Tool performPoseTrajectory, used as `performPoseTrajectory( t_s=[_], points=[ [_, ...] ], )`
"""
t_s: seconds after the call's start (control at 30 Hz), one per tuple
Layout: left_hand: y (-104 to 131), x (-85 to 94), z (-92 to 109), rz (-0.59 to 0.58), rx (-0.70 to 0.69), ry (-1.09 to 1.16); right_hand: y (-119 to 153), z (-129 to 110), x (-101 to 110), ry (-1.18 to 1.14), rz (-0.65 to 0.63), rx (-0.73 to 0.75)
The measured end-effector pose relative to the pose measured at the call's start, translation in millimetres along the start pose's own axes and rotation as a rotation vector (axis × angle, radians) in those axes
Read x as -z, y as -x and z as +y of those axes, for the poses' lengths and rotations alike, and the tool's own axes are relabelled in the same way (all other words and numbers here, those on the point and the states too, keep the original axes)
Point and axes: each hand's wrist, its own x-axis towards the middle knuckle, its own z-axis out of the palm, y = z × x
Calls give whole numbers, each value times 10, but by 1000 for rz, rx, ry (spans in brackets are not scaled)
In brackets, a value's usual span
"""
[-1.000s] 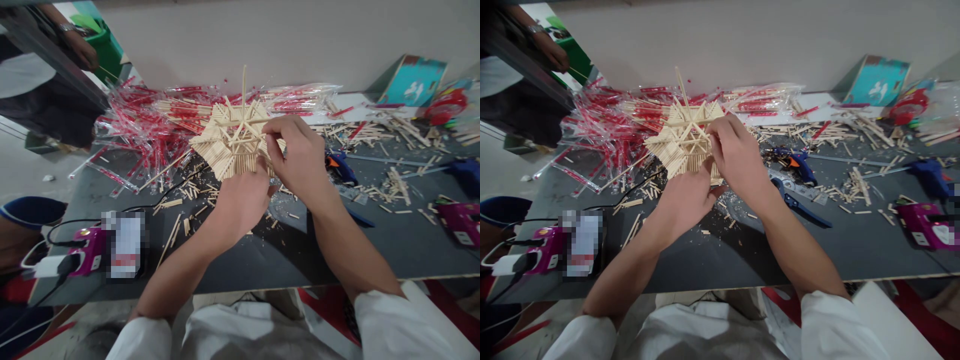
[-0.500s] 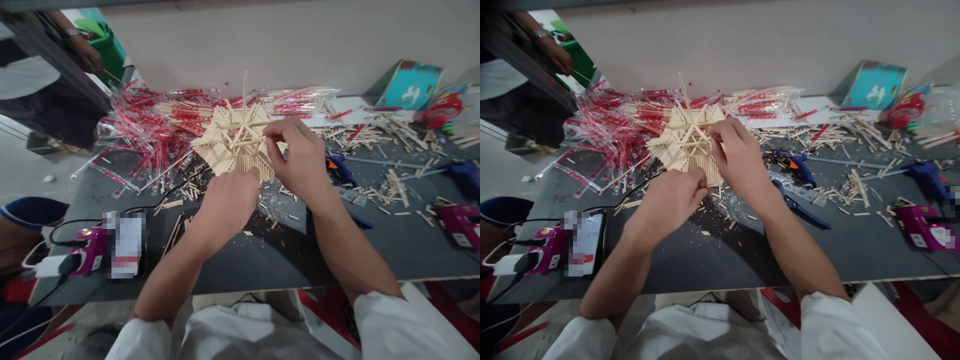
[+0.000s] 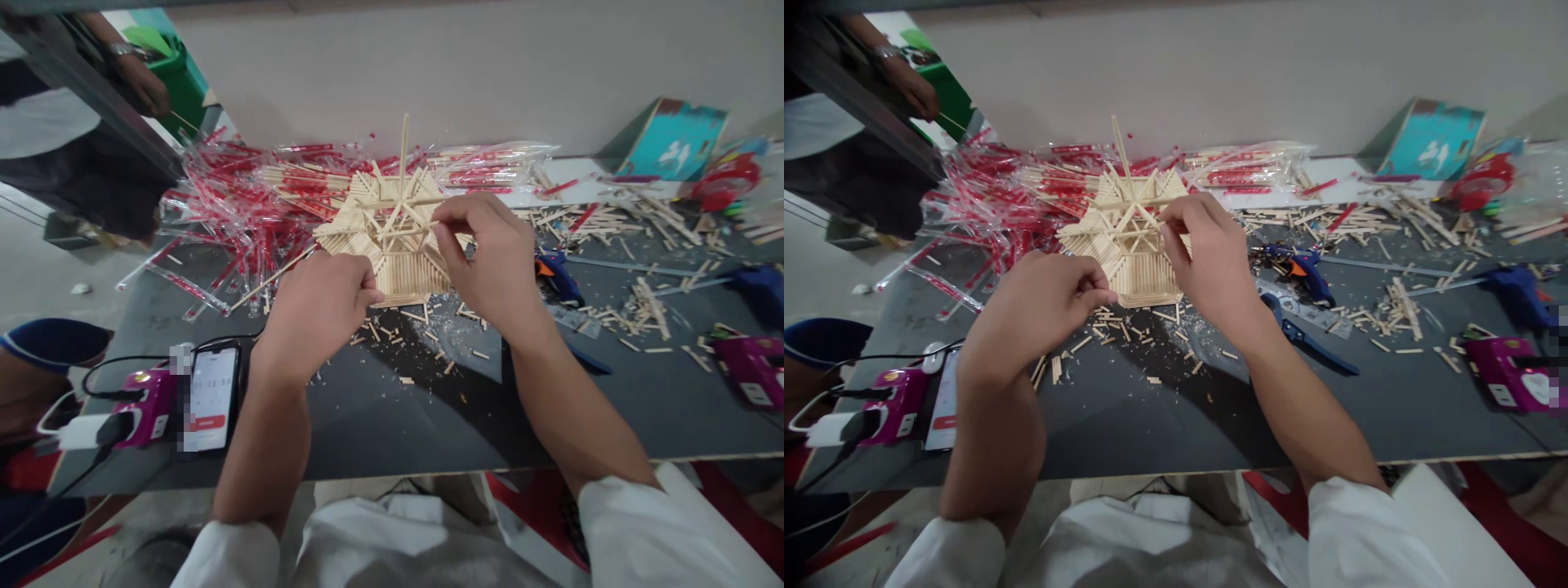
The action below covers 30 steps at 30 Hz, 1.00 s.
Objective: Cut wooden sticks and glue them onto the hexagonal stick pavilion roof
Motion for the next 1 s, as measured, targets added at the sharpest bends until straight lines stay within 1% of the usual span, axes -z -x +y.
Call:
performPoseTrajectory(
  t_s=[0.27, 0.43, 0.6, 0.73, 0.87, 0.93, 1.0],
  points=[
    [5, -12, 19, -10, -6, -7, -6, -13, -8, 5, -4, -4],
    [16, 9, 32, -17, -14, -24, -7, -55, 13, -4, 20, -20],
    [49, 76, 14, -94, -51, -32, -15, -34, 80, -9, 37, -23],
    [87, 156, -108, -161, -84, 27, -31, 61, 189, -2, 69, -66],
    [97, 223, -326, -198, -59, 206, -43, 193, 331, 17, 91, -155],
    [87, 237, -445, -183, -11, 288, -44, 271, 384, 14, 99, -190],
    [69, 233, -551, -133, 45, 343, -42, 356, 410, 10, 109, -218]
  ],
)
